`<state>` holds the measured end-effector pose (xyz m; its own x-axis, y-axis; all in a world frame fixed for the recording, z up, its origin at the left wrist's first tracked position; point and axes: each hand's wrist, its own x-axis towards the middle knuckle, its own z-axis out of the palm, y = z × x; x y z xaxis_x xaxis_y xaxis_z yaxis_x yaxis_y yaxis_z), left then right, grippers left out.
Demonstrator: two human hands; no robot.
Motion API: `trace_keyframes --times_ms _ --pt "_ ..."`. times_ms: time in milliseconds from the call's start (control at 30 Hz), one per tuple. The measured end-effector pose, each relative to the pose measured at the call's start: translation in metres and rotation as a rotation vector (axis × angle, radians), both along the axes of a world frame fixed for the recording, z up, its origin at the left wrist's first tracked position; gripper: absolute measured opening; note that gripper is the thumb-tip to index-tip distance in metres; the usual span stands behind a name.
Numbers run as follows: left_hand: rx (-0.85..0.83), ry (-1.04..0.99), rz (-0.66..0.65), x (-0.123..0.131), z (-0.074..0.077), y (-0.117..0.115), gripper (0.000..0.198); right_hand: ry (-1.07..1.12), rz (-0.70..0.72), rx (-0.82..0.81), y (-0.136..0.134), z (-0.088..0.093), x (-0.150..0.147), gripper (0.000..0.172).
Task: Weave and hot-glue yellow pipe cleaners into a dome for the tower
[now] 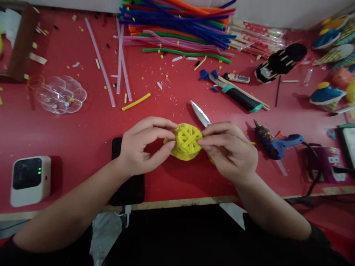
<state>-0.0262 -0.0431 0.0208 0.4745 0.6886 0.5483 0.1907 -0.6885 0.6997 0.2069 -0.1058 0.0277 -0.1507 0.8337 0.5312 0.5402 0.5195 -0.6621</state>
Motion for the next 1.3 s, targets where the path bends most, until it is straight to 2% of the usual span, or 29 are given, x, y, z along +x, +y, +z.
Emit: trace_keyframes --times_ms 400,567,800,1067,1300 --pt "0.070 0.049 0.068 -0.001 0.002 -0.003 0.018 0.015 0.014 0.000 0.000 0.000 0.000 0.021" --pt "0.051 0.054 0.100 -0.001 0.001 -0.005 0.022 0.018 0.019 -0.005 0.000 0.000 0.000 0.022" --pt "0.042 0.036 0.099 0.001 -0.001 -0.005 0.022 -0.051 -0.022 0.057 0.000 -0.001 -0.003 0.018" --pt "0.032 -0.026 0.161 0.003 -0.004 -0.004 0.016 -0.081 -0.039 0.123 -0.001 -0.006 -0.008 0.022" --pt "0.093 0.013 0.181 0.004 -0.003 -0.005 0.019 -0.108 -0.060 0.129 -0.003 -0.005 -0.011 0.020"
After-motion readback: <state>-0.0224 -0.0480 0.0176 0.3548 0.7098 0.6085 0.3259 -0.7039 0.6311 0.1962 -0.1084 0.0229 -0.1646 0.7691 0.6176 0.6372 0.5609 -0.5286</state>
